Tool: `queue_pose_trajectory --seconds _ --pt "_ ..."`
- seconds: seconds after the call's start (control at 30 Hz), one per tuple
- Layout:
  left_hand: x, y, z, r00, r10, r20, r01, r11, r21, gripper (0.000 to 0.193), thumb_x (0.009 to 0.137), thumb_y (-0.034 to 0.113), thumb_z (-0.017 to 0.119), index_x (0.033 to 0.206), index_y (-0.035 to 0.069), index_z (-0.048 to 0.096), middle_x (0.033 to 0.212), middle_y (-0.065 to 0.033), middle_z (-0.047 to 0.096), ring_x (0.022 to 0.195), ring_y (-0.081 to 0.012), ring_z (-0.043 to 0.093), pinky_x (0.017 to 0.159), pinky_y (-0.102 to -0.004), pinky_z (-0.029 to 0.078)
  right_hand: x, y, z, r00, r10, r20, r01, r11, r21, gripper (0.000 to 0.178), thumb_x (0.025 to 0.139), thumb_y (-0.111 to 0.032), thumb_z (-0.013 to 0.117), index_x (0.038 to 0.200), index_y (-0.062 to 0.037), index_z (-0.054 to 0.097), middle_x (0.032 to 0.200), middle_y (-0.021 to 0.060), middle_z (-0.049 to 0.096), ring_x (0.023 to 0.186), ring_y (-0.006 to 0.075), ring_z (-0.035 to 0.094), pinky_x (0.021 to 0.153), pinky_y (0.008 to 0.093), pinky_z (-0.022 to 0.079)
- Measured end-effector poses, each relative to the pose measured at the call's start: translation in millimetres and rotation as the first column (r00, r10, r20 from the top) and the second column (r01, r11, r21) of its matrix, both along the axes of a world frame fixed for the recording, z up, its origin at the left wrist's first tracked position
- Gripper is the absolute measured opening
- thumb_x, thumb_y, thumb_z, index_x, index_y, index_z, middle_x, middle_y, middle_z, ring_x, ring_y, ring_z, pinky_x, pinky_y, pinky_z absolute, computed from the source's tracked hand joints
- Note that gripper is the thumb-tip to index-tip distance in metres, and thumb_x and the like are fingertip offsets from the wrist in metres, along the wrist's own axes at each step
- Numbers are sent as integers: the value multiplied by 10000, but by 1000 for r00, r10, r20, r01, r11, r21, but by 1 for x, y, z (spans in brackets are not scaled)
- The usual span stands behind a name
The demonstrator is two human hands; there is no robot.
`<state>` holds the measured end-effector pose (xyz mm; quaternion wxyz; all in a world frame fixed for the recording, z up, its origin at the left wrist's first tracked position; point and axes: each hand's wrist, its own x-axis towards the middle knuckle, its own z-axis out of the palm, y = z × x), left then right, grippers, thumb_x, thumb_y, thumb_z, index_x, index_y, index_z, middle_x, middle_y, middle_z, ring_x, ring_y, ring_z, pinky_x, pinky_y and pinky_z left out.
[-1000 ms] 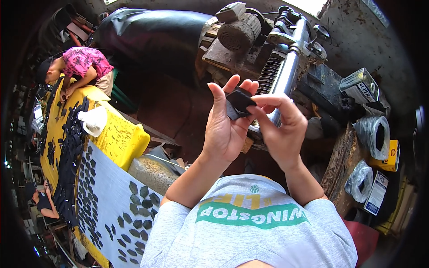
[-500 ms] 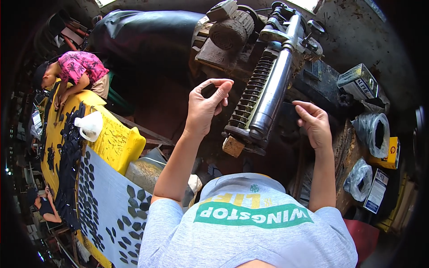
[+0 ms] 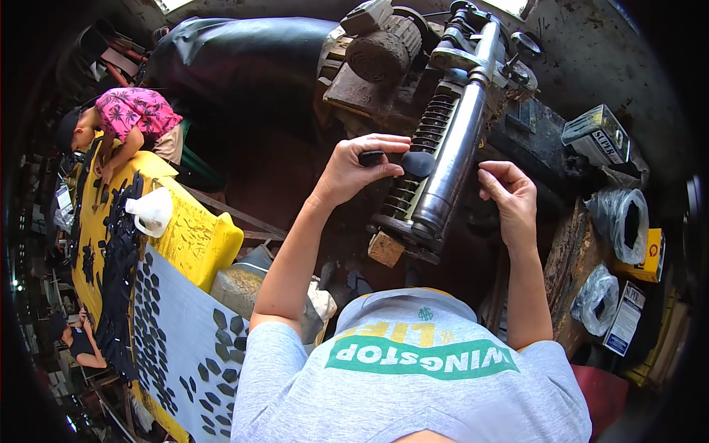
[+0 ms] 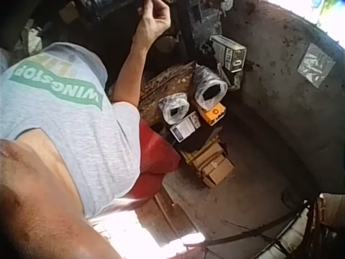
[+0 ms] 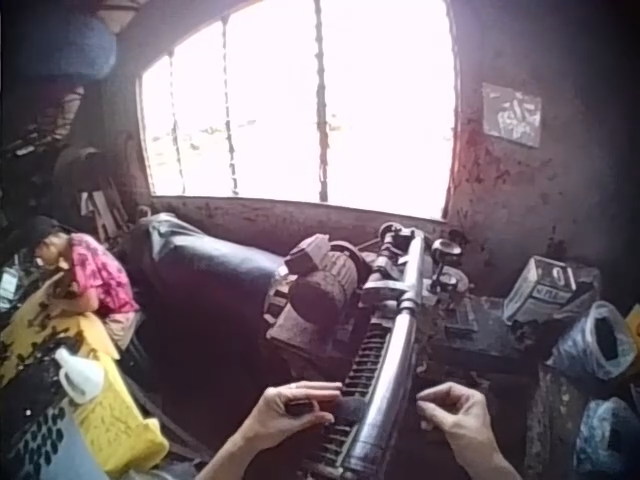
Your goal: Processing small leather pieces using an industrial machine in a workshop environment.
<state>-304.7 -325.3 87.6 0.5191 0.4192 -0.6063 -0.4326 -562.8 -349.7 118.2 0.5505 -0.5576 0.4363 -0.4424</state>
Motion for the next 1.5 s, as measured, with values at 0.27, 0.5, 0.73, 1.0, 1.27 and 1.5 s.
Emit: queue_pose_trajectory --seconds 0.27,0.5,0.73,1.0,1.27,1.5 --pt "3 -6 -5 995 11 98 8 982 -189 302 702 11 717 995 72 675 940 -56 657 687 -41 527 601 -169 439 -18 6 -2 994 -98 -37 96 993 -62 92 803 -31 637 891 -5 642 757 8 600 625 55 530 592 183 438" --pt "0 21 28 971 198 -136 -185 977 103 316 706 25 724 1015 65 669 779 -12 649 580 -4 488 493 -130 354 -3 16 23 981 -161 -111 114 932 -343 120 772 54 638 873 -9 650 758 8 608 689 58 563 642 174 446" --pt "-23 39 66 936 291 200 -187 888 -419 314 682 -12 716 988 41 673 1061 -105 639 787 -106 610 651 -201 476 35 25 50 988 77 136 -49 979 -200 120 760 58 653 871 12 657 803 49 647 742 74 597 694 179 468" --pt "-38 37 69 930 296 216 -152 848 -507 348 656 -13 730 995 27 665 1106 -118 618 742 -92 602 615 -191 474 24 26 47 987 38 156 -6 980 -200 101 766 47 648 860 10 645 798 70 652 720 89 609 656 198 487" --pt "1 22 37 920 332 210 -249 906 -343 333 694 11 719 1019 48 660 1072 -102 634 755 -68 590 644 -193 467 -34 13 12 963 -141 230 118 987 112 102 774 4 656 873 -10 634 764 42 630 642 91 568 612 204 452" --pt "2 13 15 952 217 216 -172 962 -210 327 698 21 718 1017 70 664 1057 -87 639 875 -109 610 734 -220 491 -17 8 -10 957 -112 268 22 948 317 115 767 -24 675 874 -20 634 773 38 633 649 99 575 631 216 469"
